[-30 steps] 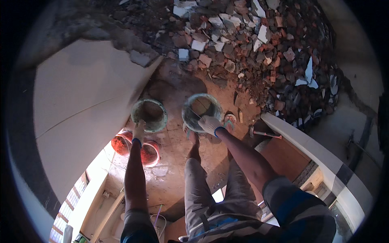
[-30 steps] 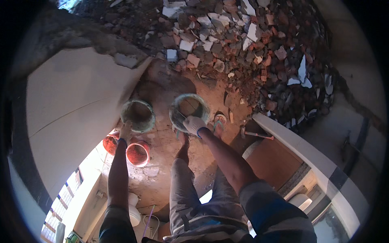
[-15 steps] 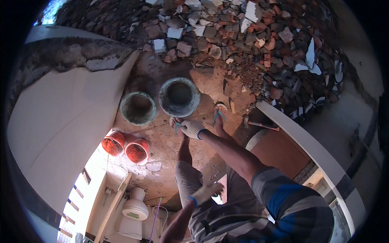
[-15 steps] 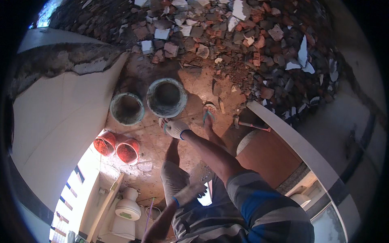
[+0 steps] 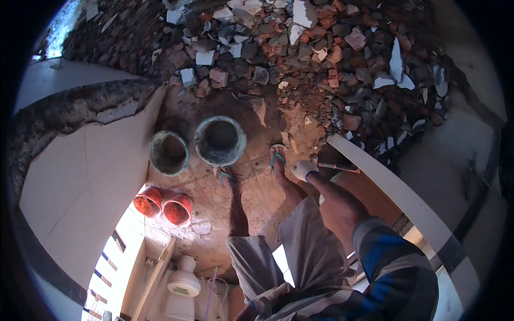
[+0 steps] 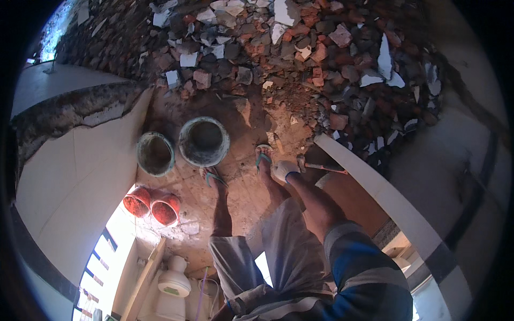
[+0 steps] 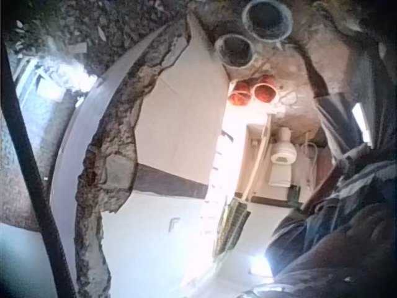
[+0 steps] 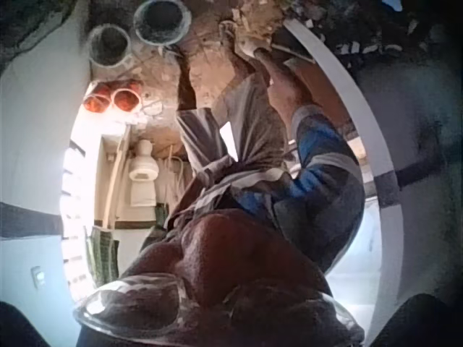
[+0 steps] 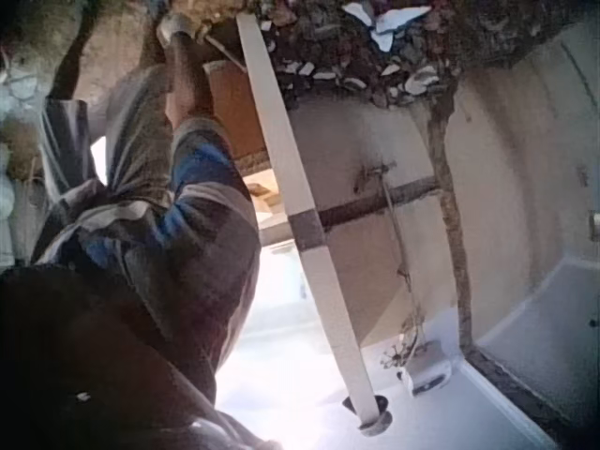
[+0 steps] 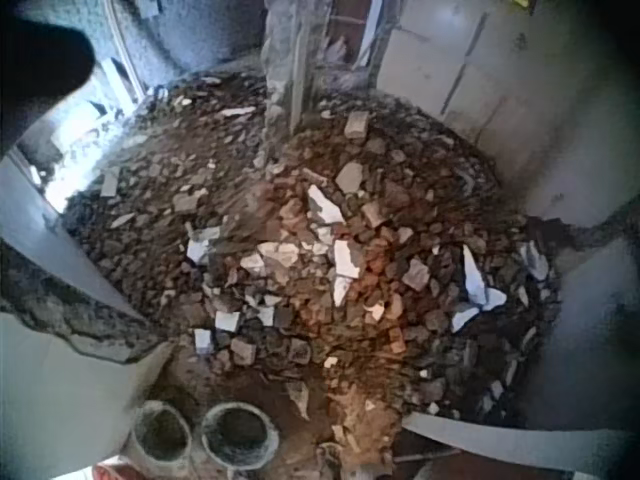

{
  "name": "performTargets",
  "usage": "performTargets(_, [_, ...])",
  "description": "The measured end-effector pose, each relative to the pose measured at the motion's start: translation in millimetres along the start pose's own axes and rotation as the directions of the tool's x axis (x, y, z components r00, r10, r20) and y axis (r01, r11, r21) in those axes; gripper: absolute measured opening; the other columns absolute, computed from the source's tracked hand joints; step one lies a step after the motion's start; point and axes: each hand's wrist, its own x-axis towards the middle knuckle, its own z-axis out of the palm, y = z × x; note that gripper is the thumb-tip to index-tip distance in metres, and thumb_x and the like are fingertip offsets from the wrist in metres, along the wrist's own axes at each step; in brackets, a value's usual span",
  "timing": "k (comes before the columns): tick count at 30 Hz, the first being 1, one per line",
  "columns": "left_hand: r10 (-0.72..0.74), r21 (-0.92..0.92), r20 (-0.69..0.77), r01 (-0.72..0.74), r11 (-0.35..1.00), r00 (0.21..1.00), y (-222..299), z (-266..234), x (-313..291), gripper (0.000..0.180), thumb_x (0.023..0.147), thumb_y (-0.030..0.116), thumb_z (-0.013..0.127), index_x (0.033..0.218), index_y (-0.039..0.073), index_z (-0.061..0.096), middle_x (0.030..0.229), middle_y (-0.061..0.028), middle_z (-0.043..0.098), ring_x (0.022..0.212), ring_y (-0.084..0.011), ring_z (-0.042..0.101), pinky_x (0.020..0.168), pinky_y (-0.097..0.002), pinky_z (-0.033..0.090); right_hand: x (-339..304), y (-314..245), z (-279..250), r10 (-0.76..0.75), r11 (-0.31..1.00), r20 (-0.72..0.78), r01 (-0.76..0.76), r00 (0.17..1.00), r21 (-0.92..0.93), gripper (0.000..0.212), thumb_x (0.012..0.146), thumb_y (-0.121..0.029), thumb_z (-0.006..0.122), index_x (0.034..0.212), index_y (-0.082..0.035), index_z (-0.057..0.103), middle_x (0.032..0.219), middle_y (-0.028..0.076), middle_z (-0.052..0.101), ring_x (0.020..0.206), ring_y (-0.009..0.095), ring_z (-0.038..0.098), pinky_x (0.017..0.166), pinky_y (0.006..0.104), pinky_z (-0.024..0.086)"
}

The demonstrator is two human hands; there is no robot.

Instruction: The person collects broken tiles and rubble from the floor into buckets using gloved hands. They repeatedly pick up pieces and place them into green and red buckets, occasionally adjusting the buckets' positions.

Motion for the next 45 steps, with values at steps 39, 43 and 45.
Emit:
performTargets(39, [0.902,0.947,-0.234,-0.294,0.128,-0.362,550.1,-318.7,8.2,0.062,0.112,0.037,0.063,0.156,-0.007,0.063,0.151,-0.0228,0.069,0.140,-0.0237,0.064,0.123,-0.0350,0.046,244.8,14.6,32.2,0.036,0.923,-0.522,0.172,0.852,0.345,0.054,0.108,-0.038,0.071,0.147,-0.001,0.062,0.124,0.030,0.076,0.118,0.052,0.073,0.095,0.0565,0.059])
performTargets(43, [0.933,0.953,-0.193,-0.285,0.105,-0.305,603.4,-288.4,7.4,0.068,0.110,0.039,0.065,0.160,-0.008,0.060,0.135,-0.0137,0.076,0.117,-0.0164,0.069,0.099,-0.0283,0.055,265.7,-9.4,22.9,-0.048,0.935,-0.641,0.260,0.766,0.241,0.053,0.108,-0.038,0.070,0.148,-0.003,0.064,0.124,0.032,0.076,0.118,0.052,0.073,0.097,0.0565,0.059])
performTargets(45, [0.941,0.955,-0.133,-0.295,0.038,-0.311,624.4,-279.4,10.6,0.059,0.108,0.043,0.065,0.145,-0.003,0.072,0.101,-0.0018,0.072,0.082,-0.0086,0.061,0.067,-0.0261,0.051,275.6,-28.5,17.7,-0.074,0.916,-0.619,0.299,0.782,0.268,0.053,0.107,-0.037,0.070,0.148,-0.004,0.064,0.124,0.033,0.076,0.118,0.052,0.072,0.098,0.0566,0.059])
